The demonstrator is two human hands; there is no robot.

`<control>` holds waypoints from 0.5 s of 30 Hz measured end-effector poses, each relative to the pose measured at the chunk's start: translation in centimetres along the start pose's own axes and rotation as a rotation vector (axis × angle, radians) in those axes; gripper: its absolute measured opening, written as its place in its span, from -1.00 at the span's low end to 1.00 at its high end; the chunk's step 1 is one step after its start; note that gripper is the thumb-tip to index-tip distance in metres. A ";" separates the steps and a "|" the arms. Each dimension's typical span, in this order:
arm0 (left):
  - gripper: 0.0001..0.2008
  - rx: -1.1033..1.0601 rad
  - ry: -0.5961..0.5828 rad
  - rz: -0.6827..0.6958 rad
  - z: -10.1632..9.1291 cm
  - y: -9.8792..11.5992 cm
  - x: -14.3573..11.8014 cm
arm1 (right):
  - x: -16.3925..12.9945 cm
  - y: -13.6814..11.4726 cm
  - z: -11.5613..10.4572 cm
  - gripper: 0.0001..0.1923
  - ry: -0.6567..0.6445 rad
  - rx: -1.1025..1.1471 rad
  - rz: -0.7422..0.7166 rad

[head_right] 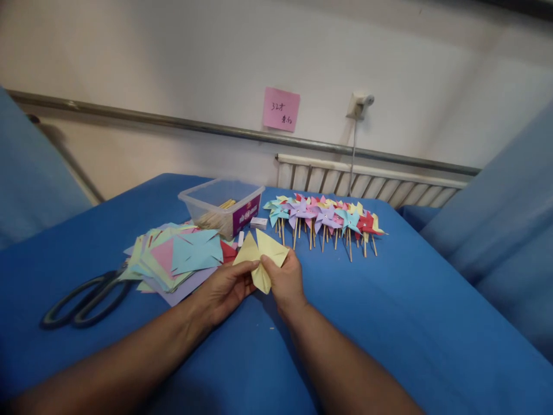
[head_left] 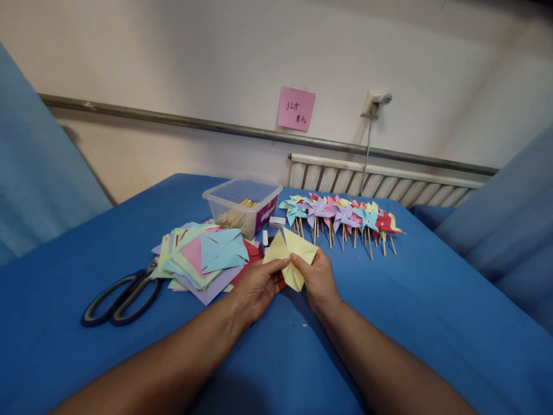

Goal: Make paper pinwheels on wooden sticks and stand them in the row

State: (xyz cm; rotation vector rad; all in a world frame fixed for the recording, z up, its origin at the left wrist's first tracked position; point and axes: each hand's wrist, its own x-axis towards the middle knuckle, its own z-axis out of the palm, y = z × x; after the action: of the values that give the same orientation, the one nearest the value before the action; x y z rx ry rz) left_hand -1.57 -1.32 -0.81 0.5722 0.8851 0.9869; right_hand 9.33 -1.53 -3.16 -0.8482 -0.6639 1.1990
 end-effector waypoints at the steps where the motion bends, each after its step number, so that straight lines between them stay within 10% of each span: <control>1: -0.68 0.000 0.015 0.003 0.1 0.1 0.0 | -0.1 0.0 0.0 -0.57 -0.015 -0.004 -0.002; 15: -0.65 -0.105 0.024 -0.040 -1.4 2.8 0.9 | -0.7 -1.0 -1.3 -0.66 -0.196 -0.468 -0.358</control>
State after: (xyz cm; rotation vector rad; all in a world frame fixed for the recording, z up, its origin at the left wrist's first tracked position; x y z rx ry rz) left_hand -3.81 0.79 0.30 0.4522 0.8578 0.9995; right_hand 10.77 -2.62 -2.98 -0.9515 -1.2333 0.8152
